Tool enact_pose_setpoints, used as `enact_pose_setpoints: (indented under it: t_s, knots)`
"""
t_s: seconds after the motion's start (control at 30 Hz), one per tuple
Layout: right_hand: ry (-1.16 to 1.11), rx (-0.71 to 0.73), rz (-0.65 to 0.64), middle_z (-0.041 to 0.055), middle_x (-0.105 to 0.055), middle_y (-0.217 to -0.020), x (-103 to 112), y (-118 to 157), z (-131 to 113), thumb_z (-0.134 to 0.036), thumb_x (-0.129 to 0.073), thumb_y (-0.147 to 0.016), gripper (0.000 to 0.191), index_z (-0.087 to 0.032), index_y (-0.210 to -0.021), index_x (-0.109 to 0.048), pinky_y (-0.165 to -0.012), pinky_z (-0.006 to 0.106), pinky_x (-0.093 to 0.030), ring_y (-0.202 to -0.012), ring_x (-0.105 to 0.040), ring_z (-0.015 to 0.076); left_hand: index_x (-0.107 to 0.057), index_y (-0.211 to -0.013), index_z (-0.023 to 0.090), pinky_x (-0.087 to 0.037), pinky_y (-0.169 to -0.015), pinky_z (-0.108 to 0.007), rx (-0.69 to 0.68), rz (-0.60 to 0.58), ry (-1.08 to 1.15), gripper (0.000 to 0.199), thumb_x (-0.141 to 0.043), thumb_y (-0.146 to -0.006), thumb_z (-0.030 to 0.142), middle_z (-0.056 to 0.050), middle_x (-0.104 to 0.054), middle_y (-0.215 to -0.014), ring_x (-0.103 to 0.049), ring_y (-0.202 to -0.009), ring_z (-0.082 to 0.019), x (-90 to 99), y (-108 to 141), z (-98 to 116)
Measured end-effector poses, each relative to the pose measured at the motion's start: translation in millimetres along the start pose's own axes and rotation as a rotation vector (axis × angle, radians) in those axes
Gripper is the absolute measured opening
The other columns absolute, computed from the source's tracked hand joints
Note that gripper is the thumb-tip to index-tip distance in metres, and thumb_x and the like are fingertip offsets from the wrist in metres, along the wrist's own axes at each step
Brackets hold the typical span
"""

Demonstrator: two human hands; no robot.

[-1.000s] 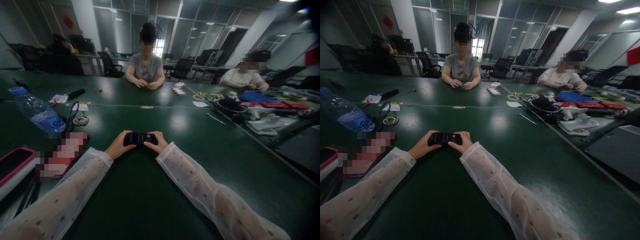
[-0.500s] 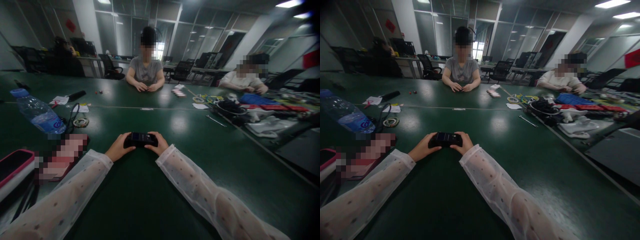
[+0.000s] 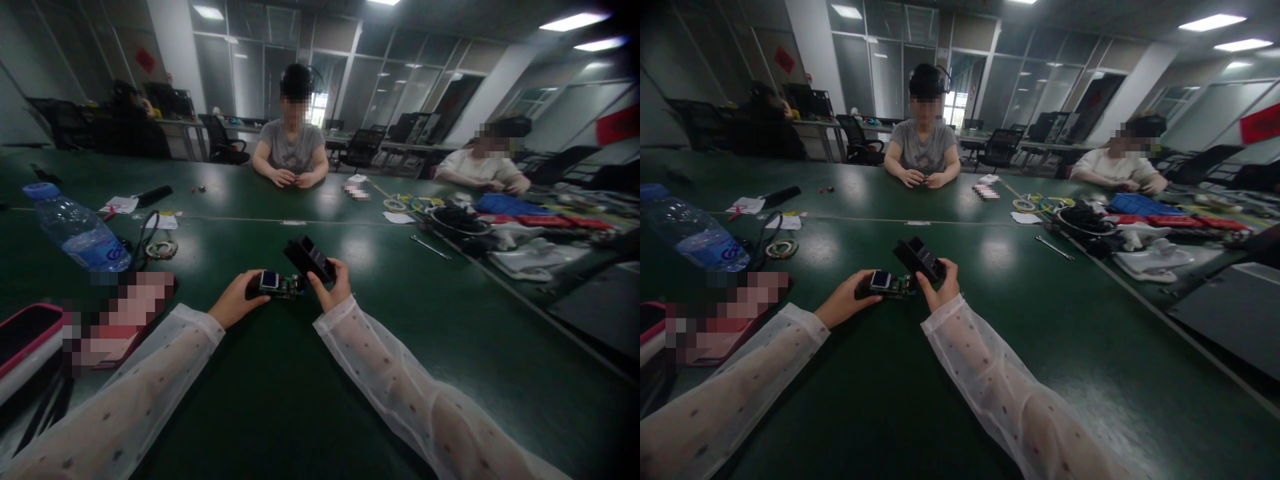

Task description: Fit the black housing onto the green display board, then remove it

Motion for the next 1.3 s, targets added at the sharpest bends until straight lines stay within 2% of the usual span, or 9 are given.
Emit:
enact_pose_setpoints:
  t_s: [0.1,0.37,0.6,0.77,0.9,1.0,1.17,1.3]
  knots:
    - [0.033,-0.047,0.049,0.0105,-0.056,-0.102,4.3,-2.0,8.1,-0.047,-0.065,-0.071,0.055,-0.019,-0.112,-0.04,-0.083,0.043,-0.049,-0.09,-0.059,0.0249,-0.047,-0.123,0.022,-0.046,-0.083,-0.044,0.007,0.002,0.0,0.05,-0.065,-0.078,0.033,-0.01,-0.058,-0.115,-0.056,-0.103,-0.026,0.7,0.1,0.1]
    - [-0.081,-0.015,-0.014,0.0088,-0.054,-0.108,-5.2,-3.1,12.3,-0.045,-0.068,-0.07,0.053,-0.022,-0.112,-0.044,-0.087,0.044,-0.049,-0.099,-0.057,0.0249,-0.042,-0.132,0.026,-0.046,-0.084,-0.045,-0.016,-0.002,-0.011,0.057,-0.062,-0.079,0.031,-0.009,-0.054,-0.125,-0.054,-0.107,-0.026,-1.0,-0.9,-4.4]
    - [-0.13,0.03,-0.18,0.0073,-0.056,-0.108,-23.4,2.4,3.5,-0.046,-0.067,-0.071,0.053,-0.024,-0.113,-0.044,-0.086,0.041,-0.05,-0.1,-0.058,0.0236,-0.04,-0.134,0.025,-0.047,-0.081,-0.042,-0.026,-0.001,-0.038,0.06,-0.061,-0.079,0.035,-0.011,-0.055,-0.125,-0.056,-0.103,-0.026,-2.0,-2.0,-8.9]
    - [-0.077,0.101,-0.264,0.0076,-0.057,-0.109,-30.7,8.3,-12.0,-0.042,-0.069,-0.07,0.053,-0.024,-0.113,-0.044,-0.086,0.04,-0.049,-0.099,-0.058,0.0231,-0.043,-0.131,0.021,-0.047,-0.082,-0.041,-0.01,0.012,-0.018,0.058,-0.062,-0.078,0.035,-0.012,-0.057,-0.119,-0.057,-0.103,-0.026,-2.1,-2.4,-10.2]
    - [-0.031,0.146,-0.347,0.0082,-0.058,-0.11,-37.6,11.3,-21.3,-0.037,-0.071,-0.07,0.053,-0.023,-0.114,-0.046,-0.09,0.041,-0.048,-0.102,-0.058,0.0236,-0.035,-0.136,0.019,-0.047,-0.084,-0.042,0.001,0.009,-0.002,0.066,-0.063,-0.078,0.035,-0.012,-0.057,-0.119,-0.057,-0.103,-0.026,-2.1,-2.3,-9.7]
    - [0.014,0.171,-0.393,0.009,-0.057,-0.113,-43.0,12.5,-20.9,-0.034,-0.072,-0.07,0.053,-0.022,-0.114,-0.047,-0.094,0.043,-0.045,-0.107,-0.056,0.0244,-0.03,-0.139,0.02,-0.045,-0.089,-0.044,-0.009,0.014,0.005,0.07,-0.063,-0.078,0.036,-0.013,-0.051,-0.127,-0.051,-0.113,-0.028,-1.7,-1.2,-8.3]
    - [0.116,0.219,-0.439,0.0094,-0.056,-0.112,-50.9,13.5,-14.8,-0.033,-0.072,-0.07,0.055,-0.021,-0.116,-0.046,-0.092,0.043,-0.045,-0.106,-0.055,0.0241,-0.032,-0.137,0.023,-0.041,-0.095,-0.049,-0.086,0.088,-0.074,0.078,-0.069,-0.072,0.042,-0.014,-0.036,-0.138,-0.037,-0.126,-0.032,3.1,0.9,-1.1]
    - [0.183,0.228,-0.478,0.0107,-0.055,-0.113,-56.8,13.9,-11.1,-0.028,-0.076,-0.065,0.063,-0.021,-0.118,-0.044,-0.092,0.045,-0.044,-0.107,-0.053,0.026,-0.03,-0.138,0.024,-0.037,-0.099,-0.05,-0.107,0.053,-0.072,0.077,-0.068,-0.074,0.043,-0.013,-0.042,-0.134,-0.039,-0.124,-0.03,-1.0,0.0,-0.8]
Point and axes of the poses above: each hand's wrist, its own y-axis away from the middle knuckle, its own x-axis out of the back of the hand, z = x × y, the point moved 10 cm from there along -y, towards the middle knuckle
